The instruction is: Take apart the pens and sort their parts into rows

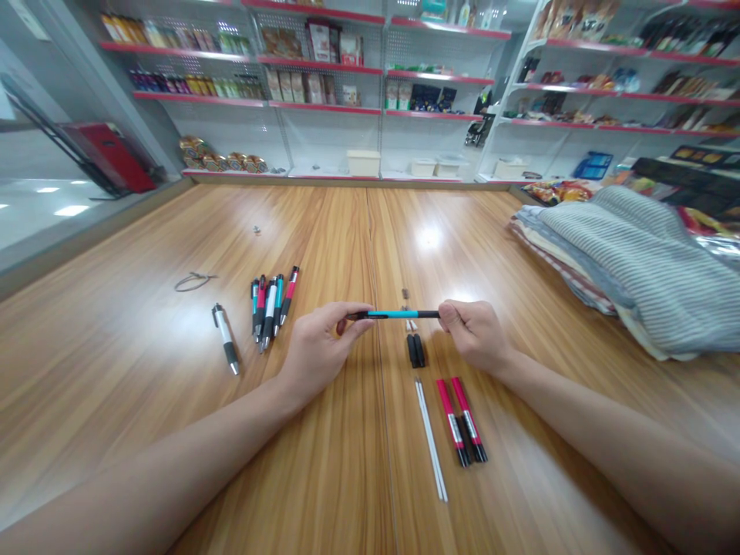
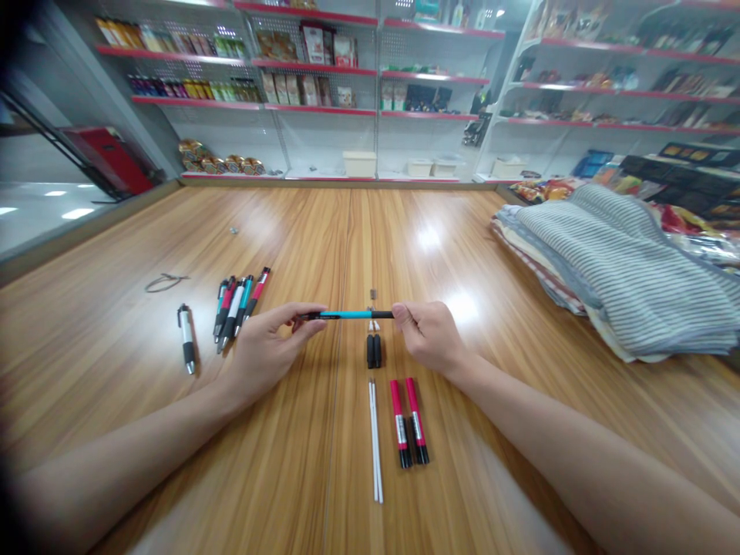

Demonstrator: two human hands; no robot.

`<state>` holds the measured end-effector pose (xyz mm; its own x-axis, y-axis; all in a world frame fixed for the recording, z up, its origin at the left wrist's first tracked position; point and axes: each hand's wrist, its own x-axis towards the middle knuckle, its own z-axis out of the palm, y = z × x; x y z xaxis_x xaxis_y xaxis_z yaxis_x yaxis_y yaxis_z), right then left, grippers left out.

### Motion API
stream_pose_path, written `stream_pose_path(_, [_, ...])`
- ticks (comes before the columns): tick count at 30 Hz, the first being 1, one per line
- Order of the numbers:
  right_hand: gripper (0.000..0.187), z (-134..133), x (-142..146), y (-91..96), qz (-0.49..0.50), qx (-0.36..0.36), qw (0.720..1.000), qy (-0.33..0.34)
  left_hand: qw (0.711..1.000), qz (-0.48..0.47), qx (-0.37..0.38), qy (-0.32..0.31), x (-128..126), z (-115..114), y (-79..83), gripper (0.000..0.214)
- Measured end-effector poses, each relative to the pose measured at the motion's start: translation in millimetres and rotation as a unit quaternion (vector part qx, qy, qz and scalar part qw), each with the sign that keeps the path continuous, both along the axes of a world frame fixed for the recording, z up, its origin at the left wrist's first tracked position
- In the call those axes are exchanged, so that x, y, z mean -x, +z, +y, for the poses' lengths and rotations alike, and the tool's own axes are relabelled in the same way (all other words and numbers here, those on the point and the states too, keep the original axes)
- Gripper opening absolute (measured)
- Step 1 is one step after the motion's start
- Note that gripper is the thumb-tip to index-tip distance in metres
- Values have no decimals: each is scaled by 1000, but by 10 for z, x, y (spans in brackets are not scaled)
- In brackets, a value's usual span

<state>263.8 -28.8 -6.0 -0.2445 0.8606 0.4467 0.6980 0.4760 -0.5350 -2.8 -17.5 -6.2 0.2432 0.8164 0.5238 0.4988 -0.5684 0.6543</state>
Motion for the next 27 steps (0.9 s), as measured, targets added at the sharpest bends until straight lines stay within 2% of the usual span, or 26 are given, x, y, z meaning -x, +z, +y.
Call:
stream_pose_path(8, [51,33,-25,-36,12,19,1000,0,1000,22,15,-14,-8,-27,54,20])
stream_pose_path(20, [47,74,56,19,-22,-40,999,0,999,21,27,-4,29,-18,51,21])
stream_pose_path(27, [45,65,61,9,-24,-51,998,5,999,34,27,2,25,-16,55,22])
